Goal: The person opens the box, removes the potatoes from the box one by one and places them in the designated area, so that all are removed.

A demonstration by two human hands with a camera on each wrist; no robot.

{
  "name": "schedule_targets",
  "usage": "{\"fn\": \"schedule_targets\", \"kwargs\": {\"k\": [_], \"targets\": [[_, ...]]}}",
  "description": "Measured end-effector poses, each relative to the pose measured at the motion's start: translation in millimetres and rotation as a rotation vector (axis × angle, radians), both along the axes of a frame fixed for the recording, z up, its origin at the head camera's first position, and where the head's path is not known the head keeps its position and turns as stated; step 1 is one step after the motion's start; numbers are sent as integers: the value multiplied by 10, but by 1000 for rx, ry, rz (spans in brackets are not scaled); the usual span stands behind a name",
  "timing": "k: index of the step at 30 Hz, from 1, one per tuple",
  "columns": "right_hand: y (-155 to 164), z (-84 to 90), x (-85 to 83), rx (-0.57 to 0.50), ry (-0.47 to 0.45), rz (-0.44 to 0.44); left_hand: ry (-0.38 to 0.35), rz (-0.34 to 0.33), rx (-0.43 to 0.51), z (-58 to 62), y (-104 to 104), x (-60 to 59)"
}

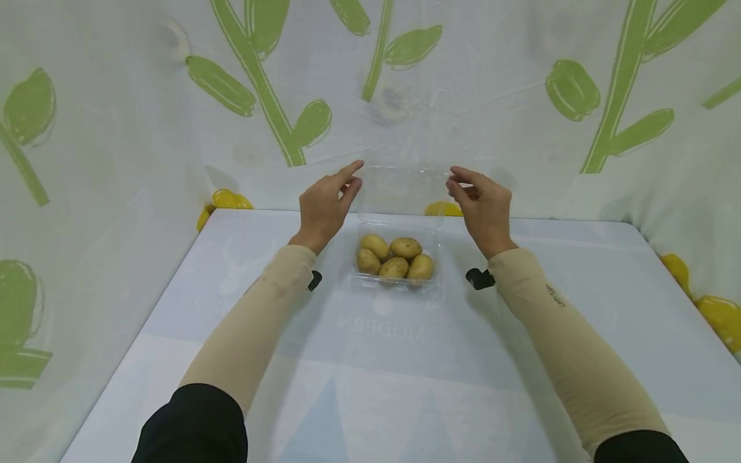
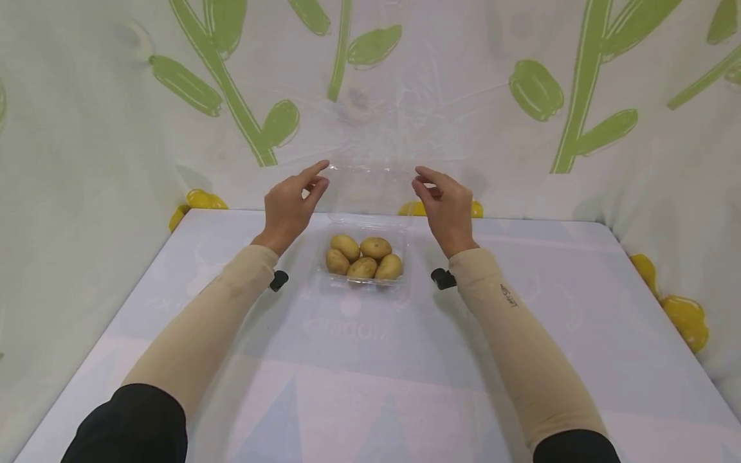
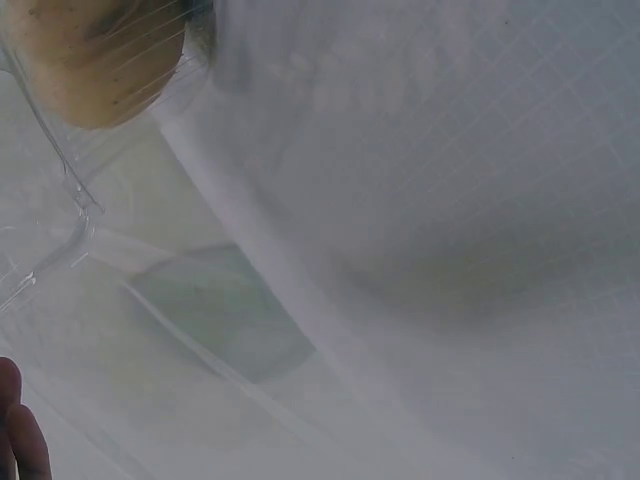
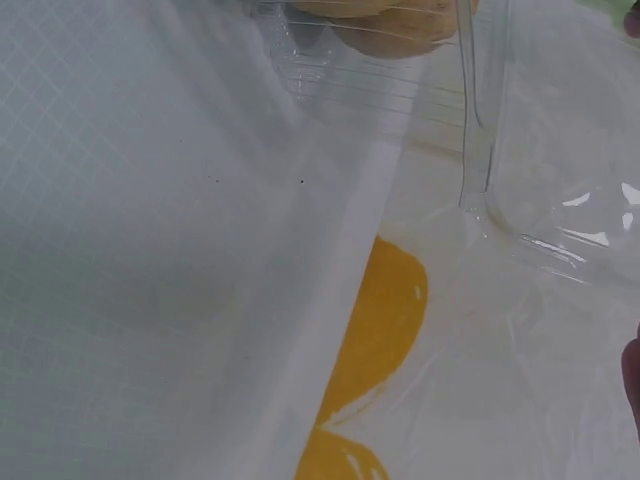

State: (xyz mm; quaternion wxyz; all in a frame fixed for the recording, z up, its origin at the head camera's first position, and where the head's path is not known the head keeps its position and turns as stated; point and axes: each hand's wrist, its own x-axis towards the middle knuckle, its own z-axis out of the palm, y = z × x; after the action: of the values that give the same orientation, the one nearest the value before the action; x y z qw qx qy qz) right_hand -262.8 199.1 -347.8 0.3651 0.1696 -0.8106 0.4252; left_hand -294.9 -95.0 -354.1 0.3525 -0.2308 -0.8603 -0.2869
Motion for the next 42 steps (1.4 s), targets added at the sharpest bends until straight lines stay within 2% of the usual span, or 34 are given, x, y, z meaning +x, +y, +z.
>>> {"fn": "schedule_targets", "kwargs": {"k": [5,15,27,33,42], "targets": [[-13,-46,-36,-4,-56,-19,-82,23,-34,-25,17,-10],[-7,-146,-27,88,-262,-29,-193,76,-87,-91,19,-58],[24,-249,20,116,-335,4,-333,68,-129,-149,24,-16],[9,-292,38,132,-346,15,-352,75,-139,-199,10,-16],[15,-324,81,161,-363,22,-318,63,-182,-259,-30,-5]]}}
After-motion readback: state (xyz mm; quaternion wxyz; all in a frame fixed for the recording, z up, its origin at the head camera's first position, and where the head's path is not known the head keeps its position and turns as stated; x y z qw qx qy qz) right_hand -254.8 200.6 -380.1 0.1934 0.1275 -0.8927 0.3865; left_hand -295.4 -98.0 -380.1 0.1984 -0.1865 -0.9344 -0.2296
